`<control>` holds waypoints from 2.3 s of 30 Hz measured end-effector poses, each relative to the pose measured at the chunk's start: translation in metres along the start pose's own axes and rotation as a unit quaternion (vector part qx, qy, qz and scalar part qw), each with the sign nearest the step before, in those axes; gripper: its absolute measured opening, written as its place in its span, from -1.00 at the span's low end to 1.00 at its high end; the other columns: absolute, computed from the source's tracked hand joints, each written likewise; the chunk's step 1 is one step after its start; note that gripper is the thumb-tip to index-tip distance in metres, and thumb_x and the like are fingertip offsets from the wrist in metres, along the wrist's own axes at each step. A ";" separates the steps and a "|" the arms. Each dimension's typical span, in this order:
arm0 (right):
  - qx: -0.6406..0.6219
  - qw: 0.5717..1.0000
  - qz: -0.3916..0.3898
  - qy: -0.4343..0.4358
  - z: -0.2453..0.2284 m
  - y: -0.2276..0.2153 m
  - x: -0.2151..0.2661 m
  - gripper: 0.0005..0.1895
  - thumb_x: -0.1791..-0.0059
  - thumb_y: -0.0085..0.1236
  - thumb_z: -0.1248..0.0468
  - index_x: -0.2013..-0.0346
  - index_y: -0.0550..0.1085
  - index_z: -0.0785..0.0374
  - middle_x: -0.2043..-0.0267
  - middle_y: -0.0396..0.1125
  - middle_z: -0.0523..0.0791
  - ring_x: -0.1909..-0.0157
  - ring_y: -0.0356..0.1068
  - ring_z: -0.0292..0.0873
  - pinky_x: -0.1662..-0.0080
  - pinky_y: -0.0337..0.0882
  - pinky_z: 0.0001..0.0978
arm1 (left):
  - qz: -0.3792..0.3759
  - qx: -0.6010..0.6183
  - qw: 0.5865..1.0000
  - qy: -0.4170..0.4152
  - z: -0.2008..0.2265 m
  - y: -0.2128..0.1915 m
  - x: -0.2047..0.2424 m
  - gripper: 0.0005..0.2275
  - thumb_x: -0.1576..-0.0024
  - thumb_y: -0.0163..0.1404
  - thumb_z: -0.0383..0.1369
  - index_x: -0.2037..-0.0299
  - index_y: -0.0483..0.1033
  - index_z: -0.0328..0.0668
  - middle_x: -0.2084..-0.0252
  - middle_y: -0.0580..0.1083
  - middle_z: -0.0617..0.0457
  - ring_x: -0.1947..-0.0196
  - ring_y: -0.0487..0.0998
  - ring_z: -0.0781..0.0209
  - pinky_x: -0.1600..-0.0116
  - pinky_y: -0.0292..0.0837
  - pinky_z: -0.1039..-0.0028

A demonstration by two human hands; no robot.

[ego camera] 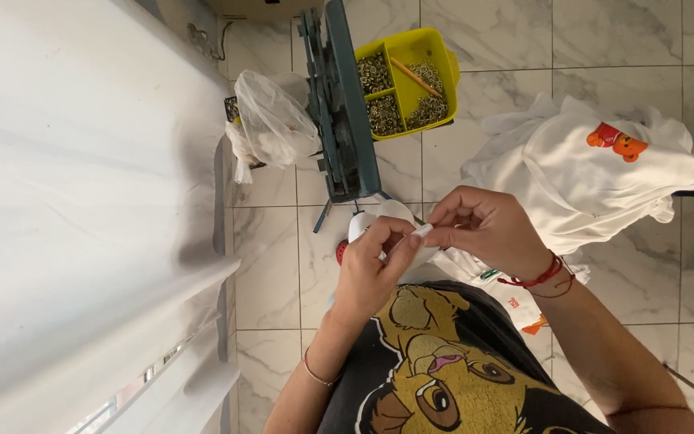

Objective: Attaching snap buttons to white baby clothes using a manual press machine.

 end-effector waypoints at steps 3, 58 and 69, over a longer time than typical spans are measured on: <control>0.008 1.000 -0.015 0.010 0.004 0.003 -0.005 -0.72 0.36 0.26 0.44 0.41 0.42 0.42 0.60 0.36 0.02 0.56 0.32 -0.26 0.43 0.39 -0.49 | 0.013 0.008 1.000 -0.006 -0.008 -0.001 0.000 -0.90 -0.02 -0.05 -0.36 0.39 0.40 -0.21 0.66 0.33 -0.02 0.65 0.33 0.19 0.47 0.28 0.48; -0.264 0.958 0.031 0.105 0.081 0.078 -0.092 -0.77 0.30 0.13 0.55 0.35 0.42 0.49 0.37 0.33 0.16 0.33 0.36 0.18 0.24 0.45 -0.12 | 0.091 0.025 0.985 -0.143 -0.047 -0.055 0.034 -0.91 0.00 -0.04 -0.43 0.39 0.45 -0.31 0.63 0.36 -0.15 0.57 0.35 0.12 0.41 0.32 0.44; -0.265 0.955 -0.003 0.129 0.088 0.077 -0.091 -0.75 0.30 0.11 0.58 0.33 0.44 0.41 0.34 0.35 0.14 0.32 0.40 0.06 0.23 0.45 -0.27 | 0.083 0.012 0.987 -0.135 -0.044 -0.051 0.027 -0.90 0.00 -0.05 -0.42 0.38 0.45 -0.29 0.65 0.33 -0.10 0.58 0.31 0.19 0.45 0.29 0.49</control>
Point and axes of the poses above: each hand's wrist, its own x-axis away from the middle knuckle, its own y-axis out of the palm, z = x × y, the point moved 9 cm from there along -x, towards the middle knuckle
